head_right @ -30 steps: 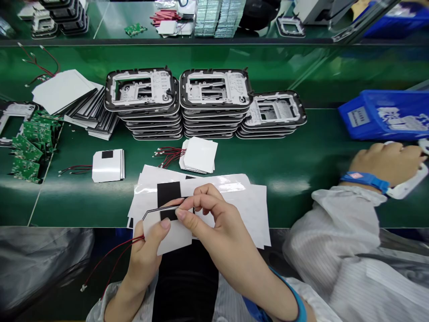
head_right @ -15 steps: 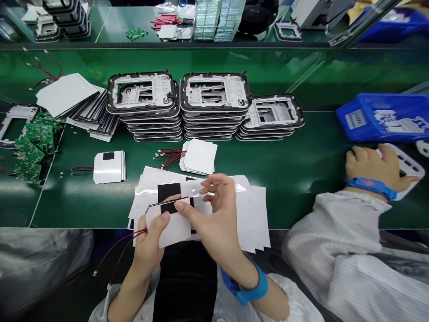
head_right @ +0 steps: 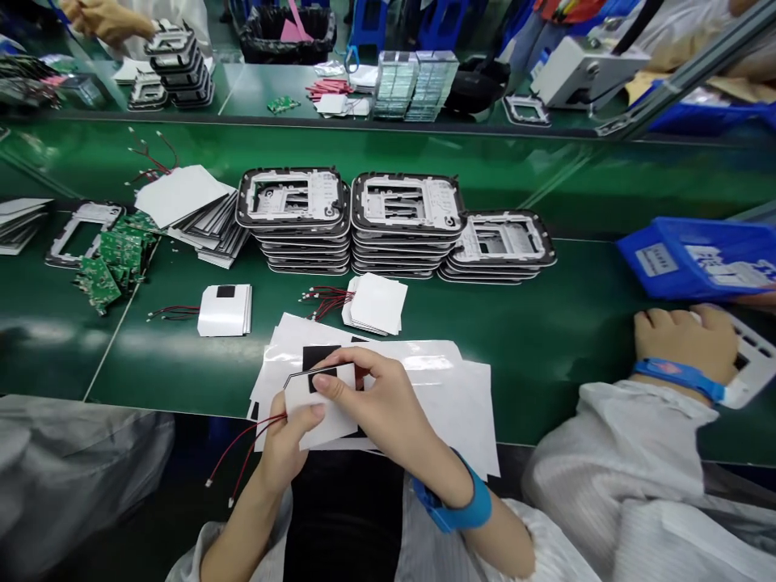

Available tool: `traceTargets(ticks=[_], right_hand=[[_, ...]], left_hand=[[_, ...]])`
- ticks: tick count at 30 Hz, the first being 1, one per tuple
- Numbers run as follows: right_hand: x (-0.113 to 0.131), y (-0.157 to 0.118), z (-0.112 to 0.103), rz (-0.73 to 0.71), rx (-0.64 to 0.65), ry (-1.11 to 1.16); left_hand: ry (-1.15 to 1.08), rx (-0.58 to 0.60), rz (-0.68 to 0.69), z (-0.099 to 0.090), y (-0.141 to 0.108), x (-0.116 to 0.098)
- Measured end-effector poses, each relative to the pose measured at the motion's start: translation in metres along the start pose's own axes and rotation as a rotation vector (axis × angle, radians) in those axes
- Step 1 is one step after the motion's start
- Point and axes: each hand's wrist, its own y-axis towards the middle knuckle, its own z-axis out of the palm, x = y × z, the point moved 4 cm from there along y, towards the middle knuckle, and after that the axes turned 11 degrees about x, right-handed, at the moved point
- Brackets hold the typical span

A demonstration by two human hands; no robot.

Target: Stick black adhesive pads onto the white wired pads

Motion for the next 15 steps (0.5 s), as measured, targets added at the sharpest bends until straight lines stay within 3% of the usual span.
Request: traceTargets(ticks=[3, 9, 15], right_hand=[[0.003, 0.005, 0.0, 0.005, -0.005, -0.083], [0.009, 0.004, 0.005, -0.153, 0.034, -0.376], [0.016, -0.02, 0.02, -0.422, 0.334, -0.761]], left_hand=[[-0.016, 0.045, -0.02, -0.003, 0.004, -0.003], [0.016, 0.37, -0.042, 0.009, 0.004, -0.032], [-0.126, 0.486, -0.153, 0.008, -0.001, -0.036]])
